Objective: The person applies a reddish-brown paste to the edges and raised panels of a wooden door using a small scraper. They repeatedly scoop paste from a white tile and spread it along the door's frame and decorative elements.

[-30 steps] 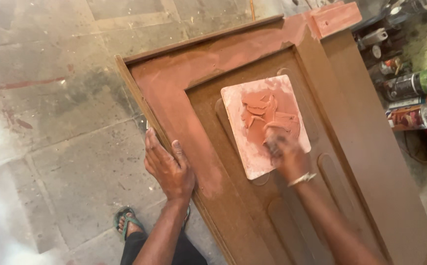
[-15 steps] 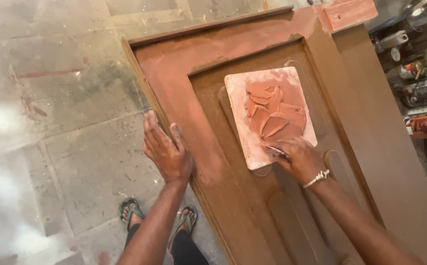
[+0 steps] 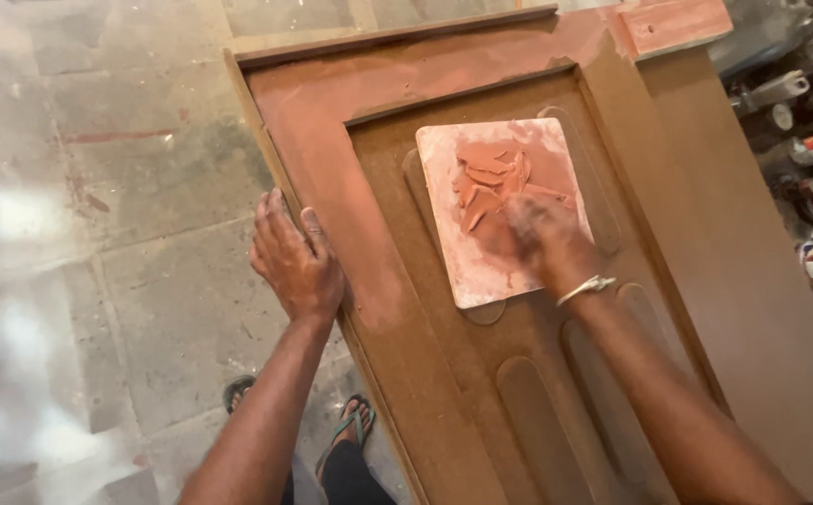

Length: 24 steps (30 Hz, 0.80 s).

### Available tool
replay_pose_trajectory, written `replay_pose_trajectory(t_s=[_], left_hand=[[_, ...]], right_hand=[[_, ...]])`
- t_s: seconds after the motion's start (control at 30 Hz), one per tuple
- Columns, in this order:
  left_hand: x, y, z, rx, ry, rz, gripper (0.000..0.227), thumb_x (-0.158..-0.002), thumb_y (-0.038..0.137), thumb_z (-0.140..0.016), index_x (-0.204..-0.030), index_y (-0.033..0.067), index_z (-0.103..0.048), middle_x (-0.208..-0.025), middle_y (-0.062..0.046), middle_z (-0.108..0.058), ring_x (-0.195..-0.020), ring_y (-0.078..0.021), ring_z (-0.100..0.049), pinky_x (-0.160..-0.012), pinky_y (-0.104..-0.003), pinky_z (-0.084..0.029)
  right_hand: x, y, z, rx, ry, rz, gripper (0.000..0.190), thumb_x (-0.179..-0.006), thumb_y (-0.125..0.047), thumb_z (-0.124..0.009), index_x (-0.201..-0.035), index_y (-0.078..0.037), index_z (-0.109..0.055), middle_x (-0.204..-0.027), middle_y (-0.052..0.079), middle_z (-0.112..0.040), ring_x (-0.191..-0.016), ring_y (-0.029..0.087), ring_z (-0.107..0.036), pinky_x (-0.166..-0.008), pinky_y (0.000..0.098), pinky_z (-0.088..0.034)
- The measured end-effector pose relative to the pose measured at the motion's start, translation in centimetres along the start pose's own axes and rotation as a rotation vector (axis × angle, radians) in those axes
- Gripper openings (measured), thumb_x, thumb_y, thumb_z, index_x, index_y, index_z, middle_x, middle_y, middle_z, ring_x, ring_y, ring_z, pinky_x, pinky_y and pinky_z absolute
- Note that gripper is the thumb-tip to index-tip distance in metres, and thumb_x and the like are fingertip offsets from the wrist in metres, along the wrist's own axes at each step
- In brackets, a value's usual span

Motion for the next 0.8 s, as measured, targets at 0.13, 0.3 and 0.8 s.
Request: replay_pose_trajectory(t_s=[0.13, 0.3, 0.8], left_hand=[[0.2, -0.5, -0.1, 0.007, 0.014, 0.022, 0.049, -0.111, 0.034, -0.044, -0.150, 0.0048, -0.044, -0.154, -0.018, -0.045, -0.143, -0.0362, -0.041, -0.116, -0.055, -0.025], [-0.2, 0.1, 0.1, -0.019, 0.036, 0.015, 0.049, -0.109, 0.034, -0.045, -0.149, 0.0057, -0.047, -0.151, -0.017, -0.049, -0.140, -0.0360, -0.044, -0.116, -0.054, -0.027], [6.1, -7.0, -3.1, 0.924, -0.098, 0.388, 0.048, -0.110, 0.037, -0.037, -0.139, 0.0051, -0.058, -0.140, -0.014, -0.061, -0.135, -0.0277, -0.053, -0.114, -0.040, -0.037]], right_hand=[[1.9, -0.6, -3.1, 0.123, -0.307, 0.086, 0.049, -0.074, -0.019, -0.075, -0.124, -0.020, -0.070, -0.117, 0.010, -0.068, -0.098, 0.032, -0.069, -0.078, 0.0459, -0.057], [0.9, 5.1, -2.0, 0.070, -0.212, -0.116, 0.017, -0.096, -0.027, -0.067, -0.108, -0.021, -0.077, -0.106, 0.005, -0.076, -0.093, 0.027, -0.071, -0.077, 0.0427, -0.058], [1.1, -14.6, 2.1, -0.262, -0.075, 0.738, 0.074, -0.062, 0.002, -0.062, -0.134, -0.019, -0.065, -0.137, 0.005, -0.064, -0.124, 0.030, -0.059, -0.106, 0.0453, -0.046]])
Point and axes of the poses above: each hand's wrist, its own x-axis away from the middle knuckle, its own z-axis out of the back of the hand, y = z × x, the point moved 10 cm from there along -x, towards the middle knuckle
